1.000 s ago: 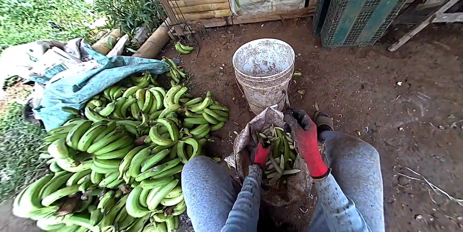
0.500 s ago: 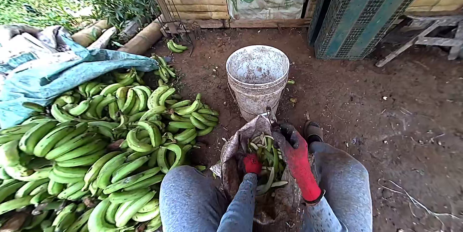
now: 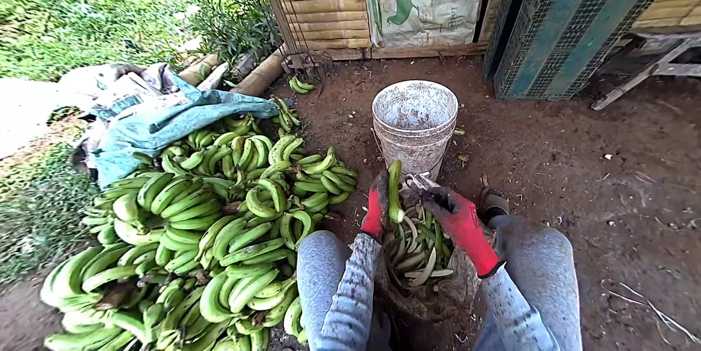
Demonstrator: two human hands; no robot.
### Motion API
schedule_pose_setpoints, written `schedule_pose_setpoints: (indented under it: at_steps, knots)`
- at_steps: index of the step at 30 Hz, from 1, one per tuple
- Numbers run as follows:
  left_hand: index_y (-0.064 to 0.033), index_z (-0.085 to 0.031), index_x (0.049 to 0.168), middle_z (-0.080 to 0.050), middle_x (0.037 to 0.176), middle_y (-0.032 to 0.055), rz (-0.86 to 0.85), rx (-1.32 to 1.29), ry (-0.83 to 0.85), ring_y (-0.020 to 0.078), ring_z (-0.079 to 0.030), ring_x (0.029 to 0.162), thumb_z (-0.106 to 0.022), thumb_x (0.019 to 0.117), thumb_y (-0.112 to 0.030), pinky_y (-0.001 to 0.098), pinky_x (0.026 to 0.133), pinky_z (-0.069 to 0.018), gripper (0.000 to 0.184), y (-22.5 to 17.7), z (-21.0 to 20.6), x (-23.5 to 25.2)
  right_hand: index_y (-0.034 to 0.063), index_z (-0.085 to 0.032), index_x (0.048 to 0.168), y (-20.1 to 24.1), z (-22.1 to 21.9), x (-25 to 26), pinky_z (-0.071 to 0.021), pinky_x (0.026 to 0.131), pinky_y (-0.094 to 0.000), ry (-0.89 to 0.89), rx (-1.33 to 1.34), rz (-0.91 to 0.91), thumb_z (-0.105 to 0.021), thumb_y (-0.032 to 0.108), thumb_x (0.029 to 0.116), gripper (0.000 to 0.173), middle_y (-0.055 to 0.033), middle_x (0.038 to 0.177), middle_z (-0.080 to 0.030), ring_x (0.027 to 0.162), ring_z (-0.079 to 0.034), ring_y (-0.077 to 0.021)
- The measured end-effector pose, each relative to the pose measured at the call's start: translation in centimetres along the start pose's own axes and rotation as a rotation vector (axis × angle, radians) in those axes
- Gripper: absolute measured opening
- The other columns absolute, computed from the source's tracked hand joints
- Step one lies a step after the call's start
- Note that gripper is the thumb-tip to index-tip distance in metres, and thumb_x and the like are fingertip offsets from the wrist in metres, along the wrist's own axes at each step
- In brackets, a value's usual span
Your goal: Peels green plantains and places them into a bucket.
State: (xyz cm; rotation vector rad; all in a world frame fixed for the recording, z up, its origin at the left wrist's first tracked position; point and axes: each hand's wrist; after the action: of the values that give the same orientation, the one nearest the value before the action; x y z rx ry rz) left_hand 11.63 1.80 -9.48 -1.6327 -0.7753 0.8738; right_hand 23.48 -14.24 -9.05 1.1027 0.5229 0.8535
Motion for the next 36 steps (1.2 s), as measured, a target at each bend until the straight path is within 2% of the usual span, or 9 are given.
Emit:
schedule_pose_setpoints:
  at_steps: [4, 9, 16, 19, 22, 24, 29, 34, 36]
  knots:
    - [-0.0091, -0.060, 0.126, -0.066, 0.086, 0.0064, 0.035, -0.143, 0.106, 0.0129, -0.062, 0.065, -0.036, 0.1112, -0.035, 0.0277, 0.059, -0.0550, 0.039, -2.5, 1.4, -1.4, 0.0089, -0.071, 0.128, 1.1, -2.2, -1.7, -0.0520, 0.103, -0.0451, 0.175, -0.167, 0.179, -0.066, 0.023, 0.0949, 0.036, -0.0167, 0.125, -0.068, 0.115, -0.066, -0.0277]
    - [-0.0033, -0.058, 0.138, -0.069, 0.114, 0.0118, 0.033, 0.223, 0.117, 0.0147, -0.068, 0.096, -0.036, 0.1121, -0.031, 0.0342, 0.086, -0.0580, 0.044, 1.6, 3.2, -4.5, 0.0107, -0.063, 0.139, -0.5, -2.4, 2.2, -0.0463, 0.108, -0.0562, -0.012, -0.353, 0.014, -0.059, 0.021, 0.1003, 0.040, -0.0267, 0.137, -0.059, 0.127, -0.058, -0.0420]
    - [0.0000, -0.058, 0.127, -0.067, 0.091, 0.0104, 0.015, -0.082, -0.044, 0.0165, -0.065, 0.075, -0.035, 0.1125, -0.029, 0.0323, 0.069, -0.0579, 0.039, 0.9, 3.5, -1.5, 0.0100, -0.066, 0.135, 0.8, -3.1, -1.2, -0.0507, 0.104, -0.0513, 0.155, -0.269, 0.145, -0.061, 0.023, 0.0985, 0.039, -0.0207, 0.130, -0.065, 0.119, -0.064, -0.0339]
    - [-0.0024, -0.058, 0.121, -0.065, 0.084, 0.0078, 0.064, -0.194, 0.074, 0.0145, -0.065, 0.070, -0.031, 0.1129, -0.031, 0.0291, 0.065, -0.0575, 0.041, 0.7, 3.4, -2.0, 0.0089, -0.064, 0.138, 1.1, -3.9, -2.0, -0.0443, 0.108, -0.0582, 0.257, -0.407, 0.146, -0.060, 0.019, 0.0978, 0.042, -0.0283, 0.137, -0.058, 0.127, -0.057, -0.0444]
    - [-0.0011, -0.060, 0.125, -0.069, 0.096, 0.0078, 0.122, 0.041, 0.291, 0.0121, -0.067, 0.081, -0.035, 0.1116, -0.026, 0.0285, 0.075, -0.0581, 0.037, 2.1, 4.2, -3.4, 0.0109, -0.062, 0.141, 0.1, -2.6, 1.7, -0.0411, 0.111, -0.0597, 0.088, -0.499, 0.028, -0.055, 0.017, 0.1008, 0.041, -0.0289, 0.139, -0.057, 0.131, -0.053, -0.0465]
    - [0.0018, -0.062, 0.128, -0.069, 0.108, 0.0127, 0.109, 0.283, 0.186, 0.0143, -0.067, 0.094, -0.041, 0.1110, -0.026, 0.0339, 0.088, -0.0557, 0.038, 2.3, 4.2, -3.8, 0.0117, -0.060, 0.142, 0.0, -1.6, 3.3, -0.0428, 0.109, -0.0589, 0.024, -0.519, -0.061, -0.055, 0.016, 0.1025, 0.040, -0.0284, 0.138, -0.057, 0.130, -0.054, -0.0460]
    - [0.0015, -0.055, 0.132, -0.065, 0.101, 0.0120, 0.023, -0.001, -0.083, 0.0144, -0.064, 0.085, -0.032, 0.1131, -0.028, 0.0312, 0.078, -0.0563, 0.041, 1.9, 3.2, -2.0, 0.0097, -0.064, 0.138, 1.2, -3.1, -2.2, -0.0479, 0.106, -0.0537, 0.137, -0.341, 0.052, -0.061, 0.020, 0.0973, 0.042, -0.0243, 0.133, -0.062, 0.123, -0.061, -0.0390]
    - [-0.0021, -0.054, 0.125, -0.065, 0.090, 0.0090, -0.035, -0.150, -0.087, 0.0148, -0.065, 0.077, -0.027, 0.1133, -0.030, 0.0311, 0.071, -0.0576, 0.041, 2.3, 2.2, -2.4, 0.0070, -0.061, 0.140, 1.7, -4.2, -2.2, -0.0421, 0.107, -0.0621, 0.199, -0.531, 0.018, -0.058, 0.015, 0.0977, 0.043, -0.0329, 0.137, -0.055, 0.129, -0.052, -0.0511]
    - [-0.0017, -0.055, 0.139, -0.067, 0.118, 0.0131, -0.070, 0.248, -0.012, 0.0154, -0.066, 0.102, -0.032, 0.1127, -0.028, 0.0333, 0.093, -0.0541, 0.044, 3.9, 3.1, -2.5, 0.0083, -0.059, 0.144, 1.2, -3.7, 0.5, -0.0409, 0.111, -0.0597, 0.187, -0.536, -0.038, -0.054, 0.015, 0.1010, 0.044, -0.0314, 0.141, -0.054, 0.132, -0.052, -0.0483]
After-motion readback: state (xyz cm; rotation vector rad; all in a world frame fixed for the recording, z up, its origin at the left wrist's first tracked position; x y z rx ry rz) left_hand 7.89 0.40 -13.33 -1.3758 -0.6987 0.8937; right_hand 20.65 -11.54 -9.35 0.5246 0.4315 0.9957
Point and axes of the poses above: each hand's wrist, its own x-axis towards the middle knuckle, its own z-axis out of the back of the hand, y = z × x
